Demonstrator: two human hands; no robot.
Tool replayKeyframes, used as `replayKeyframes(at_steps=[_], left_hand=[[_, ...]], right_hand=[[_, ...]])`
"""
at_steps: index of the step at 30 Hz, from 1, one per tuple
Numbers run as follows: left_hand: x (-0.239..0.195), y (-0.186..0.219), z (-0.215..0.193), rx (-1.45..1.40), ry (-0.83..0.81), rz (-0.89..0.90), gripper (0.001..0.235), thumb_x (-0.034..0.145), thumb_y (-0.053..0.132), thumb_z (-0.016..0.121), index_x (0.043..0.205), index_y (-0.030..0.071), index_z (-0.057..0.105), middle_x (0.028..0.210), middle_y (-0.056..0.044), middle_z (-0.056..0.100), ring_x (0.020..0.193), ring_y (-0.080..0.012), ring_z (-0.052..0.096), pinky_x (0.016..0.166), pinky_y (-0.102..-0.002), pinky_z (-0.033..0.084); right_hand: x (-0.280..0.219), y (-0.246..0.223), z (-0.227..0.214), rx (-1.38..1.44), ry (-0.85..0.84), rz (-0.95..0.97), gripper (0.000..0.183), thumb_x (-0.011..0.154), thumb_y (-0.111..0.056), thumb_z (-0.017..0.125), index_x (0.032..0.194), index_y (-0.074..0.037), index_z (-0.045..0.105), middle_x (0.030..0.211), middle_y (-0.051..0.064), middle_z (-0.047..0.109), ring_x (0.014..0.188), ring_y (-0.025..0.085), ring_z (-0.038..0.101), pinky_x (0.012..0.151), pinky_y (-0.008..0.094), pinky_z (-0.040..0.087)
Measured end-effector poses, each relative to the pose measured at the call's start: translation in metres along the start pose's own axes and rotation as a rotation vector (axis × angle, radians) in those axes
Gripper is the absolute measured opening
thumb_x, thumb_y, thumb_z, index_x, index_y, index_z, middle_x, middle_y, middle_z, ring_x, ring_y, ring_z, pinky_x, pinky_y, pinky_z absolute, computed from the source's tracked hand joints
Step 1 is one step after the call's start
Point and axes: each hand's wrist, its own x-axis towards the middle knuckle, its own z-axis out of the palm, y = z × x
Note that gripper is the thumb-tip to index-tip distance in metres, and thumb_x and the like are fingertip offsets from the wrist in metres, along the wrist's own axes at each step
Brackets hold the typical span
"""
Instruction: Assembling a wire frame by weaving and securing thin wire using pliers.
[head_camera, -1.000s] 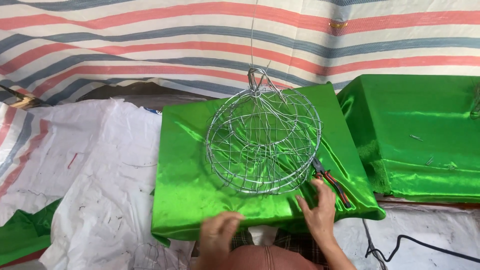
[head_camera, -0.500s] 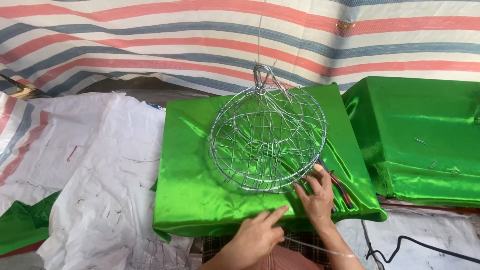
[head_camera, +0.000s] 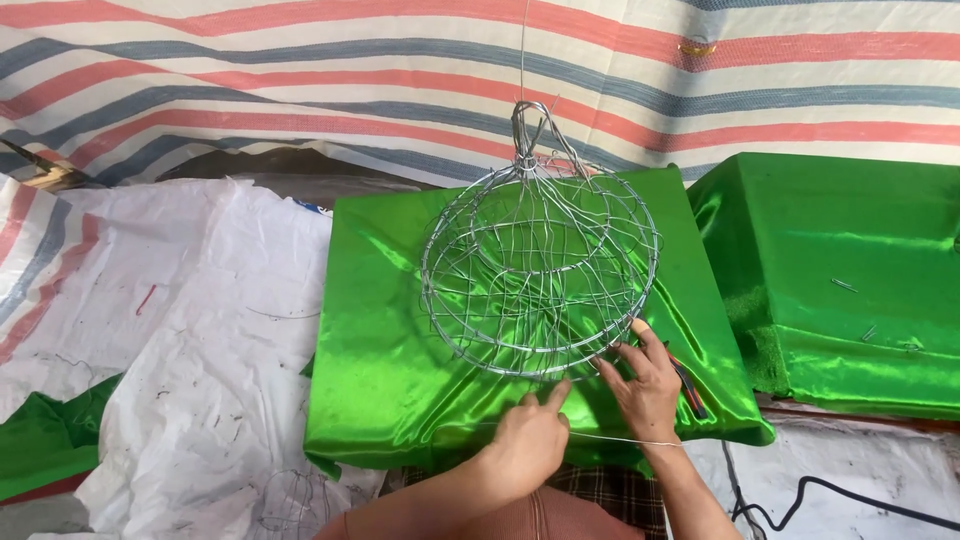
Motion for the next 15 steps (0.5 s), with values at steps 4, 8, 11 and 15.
replayKeyframes(at_steps=[4,8,11,15], left_hand=[[-0.004,0.002,-0.013,-0.025,0.019,0.017,0.028,0.101,-0.001,0.044,0.121,-0.003,0.062,0.174,-0.019,0.001,0.107,-0.0465,0.061,0.061,-0.037,0.064],[0.008,-0.003,-0.005,-0.045,0.033,0.036,0.033,0.099,-0.004,0.04,0.127,-0.005,0.058,0.171,-0.02,0.013,0.093,-0.0421,0.064,0.065,-0.042,0.064],[0.009,-0.009,0.007,0.111,0.164,0.06,0.036,0.097,-0.001,0.045,0.13,-0.005,0.058,0.165,-0.024,0.025,0.078,-0.0356,0.07,0.046,-0.034,0.063],[0.006,-0.016,0.018,0.09,0.242,-0.013,0.048,0.102,0.003,0.044,0.149,-0.003,0.042,0.129,-0.026,0.048,0.042,-0.012,0.051,0.029,-0.026,0.046]], right_hand=[[0.012,-0.012,-0.009,0.023,0.007,-0.013,0.027,0.076,-0.017,0.09,0.093,-0.004,0.074,0.139,0.028,0.064,0.115,0.033,0.071,0.086,0.033,0.063],[0.02,-0.014,-0.013,0.015,0.006,0.014,0.029,0.076,-0.02,0.09,0.094,-0.004,0.075,0.141,0.029,0.062,0.11,0.031,0.073,0.084,0.034,0.062],[0.024,-0.014,-0.015,0.018,-0.007,0.009,0.028,0.076,-0.019,0.09,0.094,-0.003,0.076,0.142,0.032,0.059,0.112,0.034,0.072,0.088,0.034,0.062],[0.03,-0.018,-0.016,0.029,-0.017,0.012,0.023,0.077,-0.017,0.089,0.09,-0.003,0.076,0.141,0.034,0.059,0.096,0.03,0.076,0.076,0.032,0.065]])
